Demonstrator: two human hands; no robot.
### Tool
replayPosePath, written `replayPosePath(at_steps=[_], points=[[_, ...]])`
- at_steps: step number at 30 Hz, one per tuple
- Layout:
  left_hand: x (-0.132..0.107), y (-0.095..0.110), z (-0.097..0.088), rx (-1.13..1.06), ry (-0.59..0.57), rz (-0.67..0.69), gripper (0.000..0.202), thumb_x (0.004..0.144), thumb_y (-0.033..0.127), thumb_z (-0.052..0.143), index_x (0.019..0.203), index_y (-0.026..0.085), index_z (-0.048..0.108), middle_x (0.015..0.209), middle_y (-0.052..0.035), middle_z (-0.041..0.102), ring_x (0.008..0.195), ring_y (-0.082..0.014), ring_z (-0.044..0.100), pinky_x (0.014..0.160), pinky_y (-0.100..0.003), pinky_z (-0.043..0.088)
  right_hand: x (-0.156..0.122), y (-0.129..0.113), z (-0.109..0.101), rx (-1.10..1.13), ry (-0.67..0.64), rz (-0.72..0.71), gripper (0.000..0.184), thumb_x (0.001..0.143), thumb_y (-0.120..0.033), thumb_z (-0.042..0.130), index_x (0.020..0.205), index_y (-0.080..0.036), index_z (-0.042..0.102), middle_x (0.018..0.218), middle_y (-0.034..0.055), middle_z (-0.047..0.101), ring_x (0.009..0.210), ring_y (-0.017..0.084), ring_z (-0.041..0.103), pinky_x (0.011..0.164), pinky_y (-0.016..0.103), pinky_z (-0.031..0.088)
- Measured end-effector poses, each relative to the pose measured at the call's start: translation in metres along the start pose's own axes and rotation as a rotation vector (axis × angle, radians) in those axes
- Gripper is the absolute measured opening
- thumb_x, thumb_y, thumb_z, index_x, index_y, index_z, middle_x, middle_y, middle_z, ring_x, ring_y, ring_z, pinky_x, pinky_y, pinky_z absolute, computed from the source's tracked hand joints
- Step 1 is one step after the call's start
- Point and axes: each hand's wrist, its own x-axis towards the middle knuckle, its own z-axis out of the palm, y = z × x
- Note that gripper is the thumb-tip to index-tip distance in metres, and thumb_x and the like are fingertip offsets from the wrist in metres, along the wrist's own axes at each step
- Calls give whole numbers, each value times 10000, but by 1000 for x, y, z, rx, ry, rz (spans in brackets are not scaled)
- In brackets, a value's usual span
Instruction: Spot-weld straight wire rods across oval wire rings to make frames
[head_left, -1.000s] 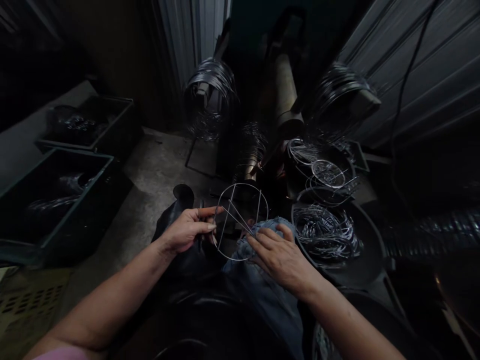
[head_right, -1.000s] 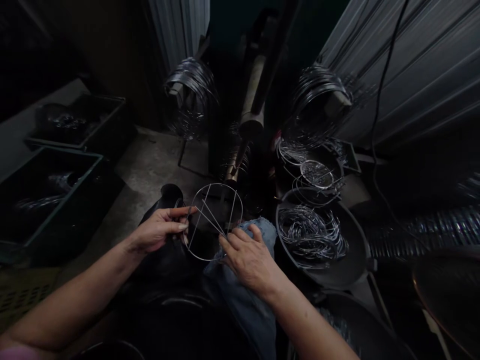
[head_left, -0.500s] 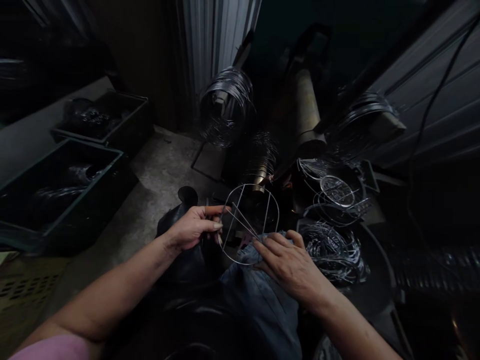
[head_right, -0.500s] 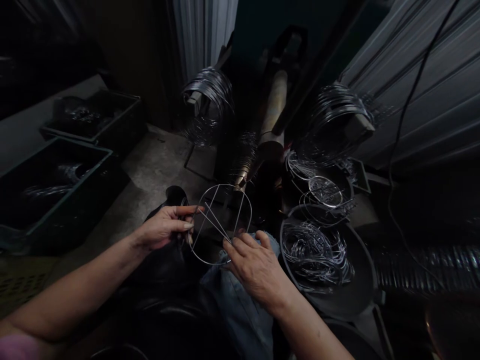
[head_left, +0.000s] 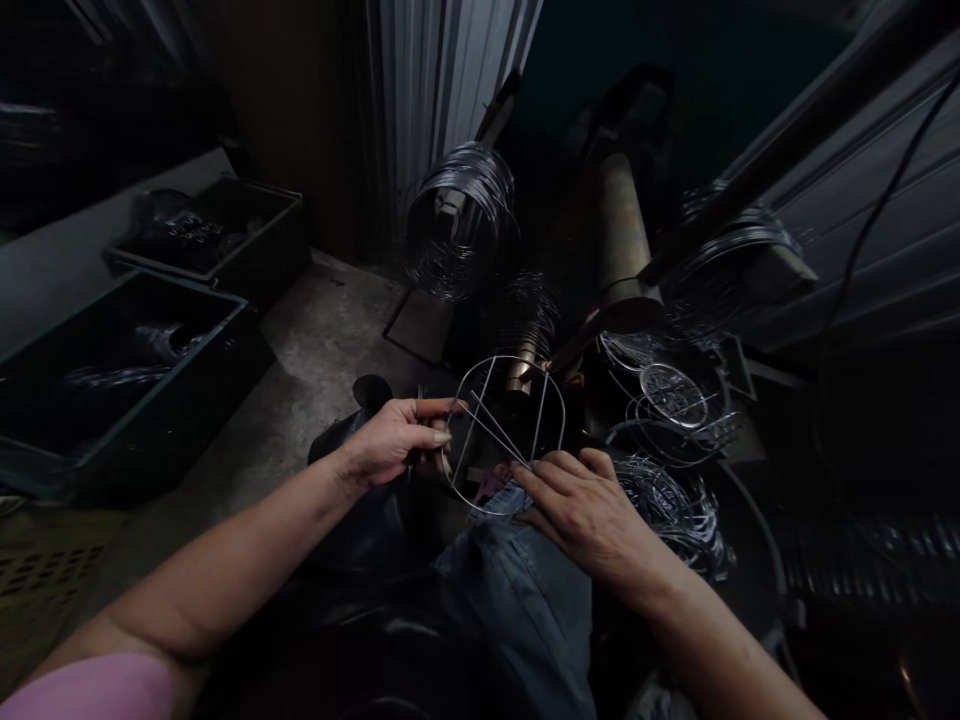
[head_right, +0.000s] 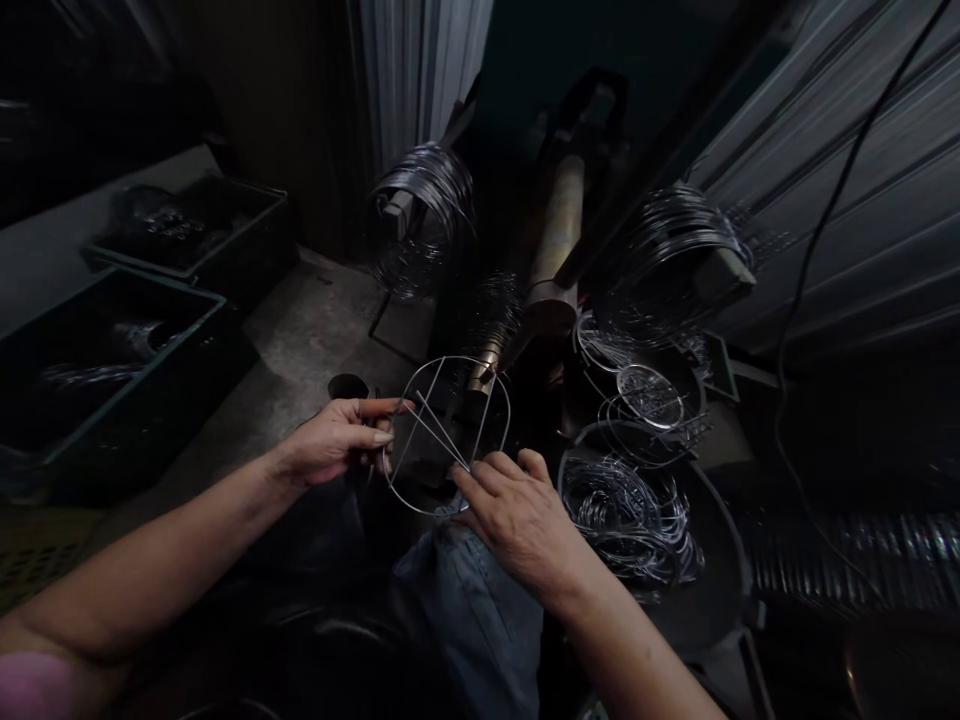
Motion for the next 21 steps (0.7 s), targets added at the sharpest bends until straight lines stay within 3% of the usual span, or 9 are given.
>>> replayPosePath(at_steps=[14,21], points=[[1,-3,-1,9,5,-13,439,626,80,647,1056,166,631,635,51,433,514,-49,469,499,-200,413,1,3,1,-6,-5,-25,335,863,-318,494,1166,-177,520,921,71,620,881,186,509,791,356,294],[3,-2,0,-20,-17,-13,453,618,82,648,1062,166,626,638,54,416,529,-53,467,550,-227,443,4,5,-4,13,-31,-20,316,870,-320,481,1148,-174,513,924,74,618,883,197,501,790,359,283]])
